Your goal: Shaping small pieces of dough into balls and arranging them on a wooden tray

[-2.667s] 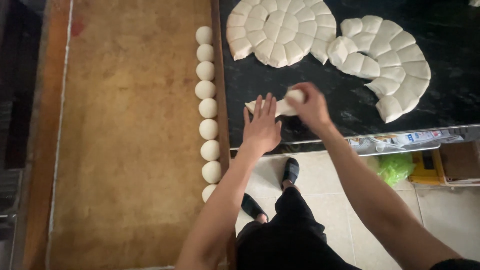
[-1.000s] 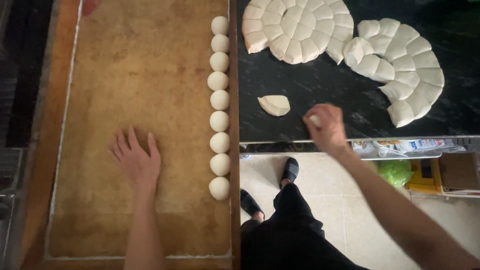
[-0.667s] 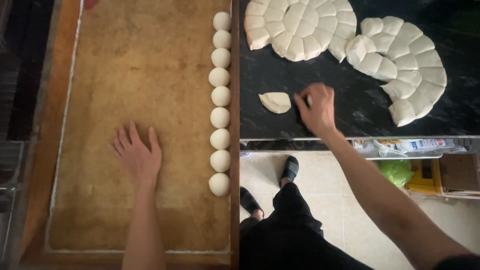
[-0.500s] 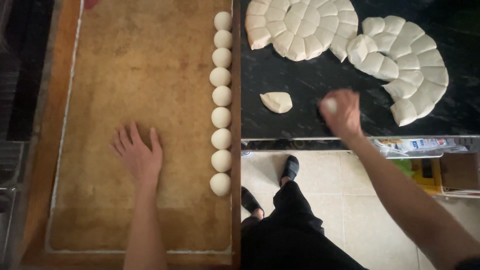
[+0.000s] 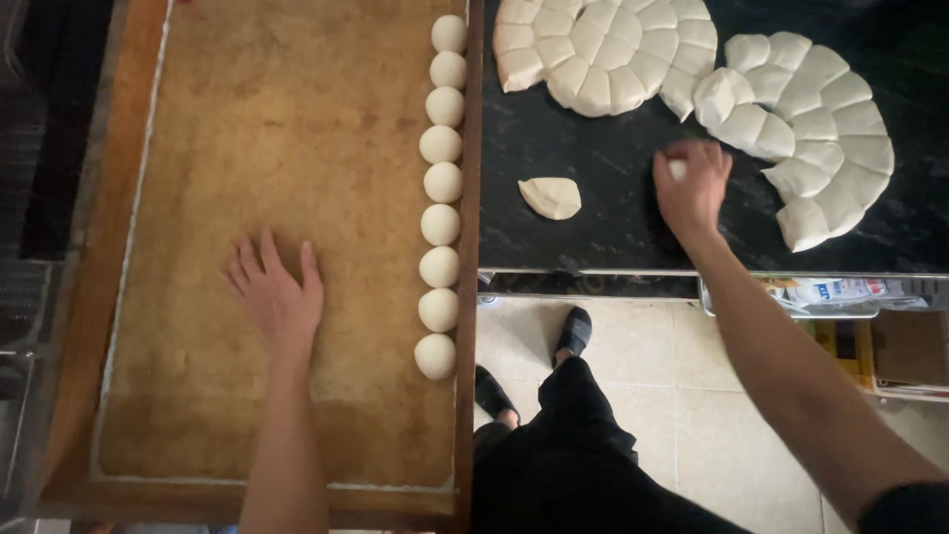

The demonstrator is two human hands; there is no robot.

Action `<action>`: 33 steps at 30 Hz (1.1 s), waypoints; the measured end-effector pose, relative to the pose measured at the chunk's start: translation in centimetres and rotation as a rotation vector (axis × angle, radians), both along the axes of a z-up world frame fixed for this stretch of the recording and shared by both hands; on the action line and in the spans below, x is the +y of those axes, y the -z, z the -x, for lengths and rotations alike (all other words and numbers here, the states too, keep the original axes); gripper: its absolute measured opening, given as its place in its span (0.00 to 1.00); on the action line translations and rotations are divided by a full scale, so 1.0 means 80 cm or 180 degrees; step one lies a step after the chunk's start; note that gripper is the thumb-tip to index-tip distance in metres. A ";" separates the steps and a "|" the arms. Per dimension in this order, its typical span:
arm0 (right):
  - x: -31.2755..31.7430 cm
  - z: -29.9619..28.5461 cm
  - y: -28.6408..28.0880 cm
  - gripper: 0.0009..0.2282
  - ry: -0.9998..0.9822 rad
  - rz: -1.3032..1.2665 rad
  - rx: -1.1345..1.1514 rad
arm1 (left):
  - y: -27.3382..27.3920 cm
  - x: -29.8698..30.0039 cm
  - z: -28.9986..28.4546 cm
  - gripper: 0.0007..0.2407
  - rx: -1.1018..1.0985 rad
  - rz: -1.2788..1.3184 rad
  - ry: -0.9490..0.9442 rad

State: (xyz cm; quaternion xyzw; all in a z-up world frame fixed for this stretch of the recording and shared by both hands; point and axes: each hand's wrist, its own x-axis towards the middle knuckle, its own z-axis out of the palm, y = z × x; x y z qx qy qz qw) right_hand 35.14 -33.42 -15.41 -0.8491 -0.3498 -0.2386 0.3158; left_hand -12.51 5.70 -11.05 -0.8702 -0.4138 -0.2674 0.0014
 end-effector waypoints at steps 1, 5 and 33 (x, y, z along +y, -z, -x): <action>0.019 0.006 0.002 0.09 -0.0006 0.0004 0.0000 | 0.004 0.002 0.000 0.24 0.0000 0.0004 -0.0006; 0.036 0.086 -0.037 0.09 -0.0332 -0.0051 -0.0101 | 0.013 0.005 0.000 0.24 -0.0052 -0.0022 0.0008; 0.137 0.408 -0.256 0.22 -0.4069 0.1732 0.1403 | 0.002 0.001 -0.003 0.27 0.0160 0.0369 -0.0221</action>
